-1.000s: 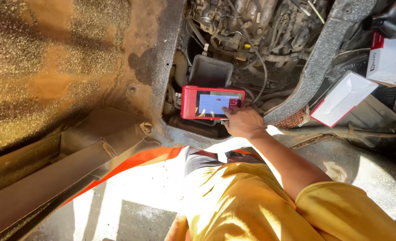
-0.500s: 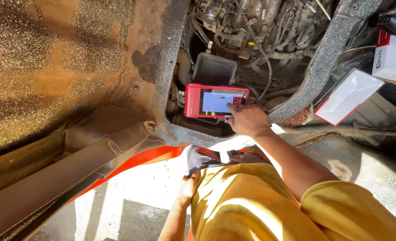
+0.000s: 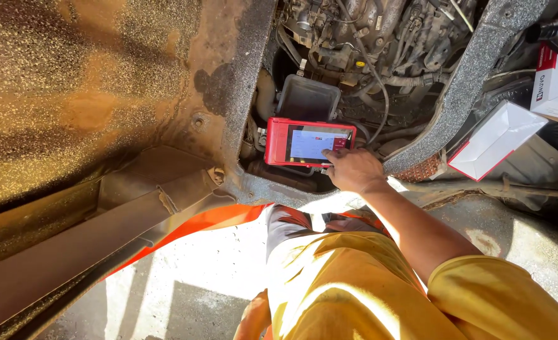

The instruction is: Using an automotive diagnostic scanner to check engine systems.

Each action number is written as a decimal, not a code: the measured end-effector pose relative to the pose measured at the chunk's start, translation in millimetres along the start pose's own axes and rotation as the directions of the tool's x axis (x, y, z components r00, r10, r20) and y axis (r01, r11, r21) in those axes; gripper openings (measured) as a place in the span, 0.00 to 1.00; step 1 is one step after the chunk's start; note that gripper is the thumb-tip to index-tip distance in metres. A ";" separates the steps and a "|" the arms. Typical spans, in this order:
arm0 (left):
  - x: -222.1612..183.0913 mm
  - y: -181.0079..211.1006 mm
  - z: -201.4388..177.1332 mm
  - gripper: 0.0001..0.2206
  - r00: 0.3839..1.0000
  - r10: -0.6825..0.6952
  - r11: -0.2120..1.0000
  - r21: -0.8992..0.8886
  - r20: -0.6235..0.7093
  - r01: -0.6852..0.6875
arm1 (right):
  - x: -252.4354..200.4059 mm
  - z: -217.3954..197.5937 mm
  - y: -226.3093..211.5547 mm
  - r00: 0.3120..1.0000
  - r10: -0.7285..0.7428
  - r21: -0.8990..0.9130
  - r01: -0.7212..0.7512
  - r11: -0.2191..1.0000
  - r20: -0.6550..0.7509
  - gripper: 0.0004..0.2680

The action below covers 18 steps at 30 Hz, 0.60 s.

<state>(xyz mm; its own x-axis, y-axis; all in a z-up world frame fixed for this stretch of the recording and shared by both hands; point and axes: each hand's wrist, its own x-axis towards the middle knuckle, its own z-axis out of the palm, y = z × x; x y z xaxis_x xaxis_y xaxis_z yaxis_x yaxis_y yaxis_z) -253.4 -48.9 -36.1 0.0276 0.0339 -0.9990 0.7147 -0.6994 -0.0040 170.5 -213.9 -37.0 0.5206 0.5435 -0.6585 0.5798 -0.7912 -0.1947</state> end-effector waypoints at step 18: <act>28.8 35.8 -21.9 0.23 0.997 -0.033 0.605 -0.795 -0.068 -0.034 | 1.1 11.2 3.3 0.999 -0.024 -0.049 0.022 0.999 -0.040 0.23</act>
<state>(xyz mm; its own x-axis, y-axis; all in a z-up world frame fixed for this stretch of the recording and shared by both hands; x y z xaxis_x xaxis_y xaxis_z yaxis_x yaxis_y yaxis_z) -211.7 -57.3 -64.0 0.0516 0.1052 -0.9931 0.9875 0.1432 0.0665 166.0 -219.0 -46.5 0.5313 0.5730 -0.6240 0.6212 -0.7643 -0.1729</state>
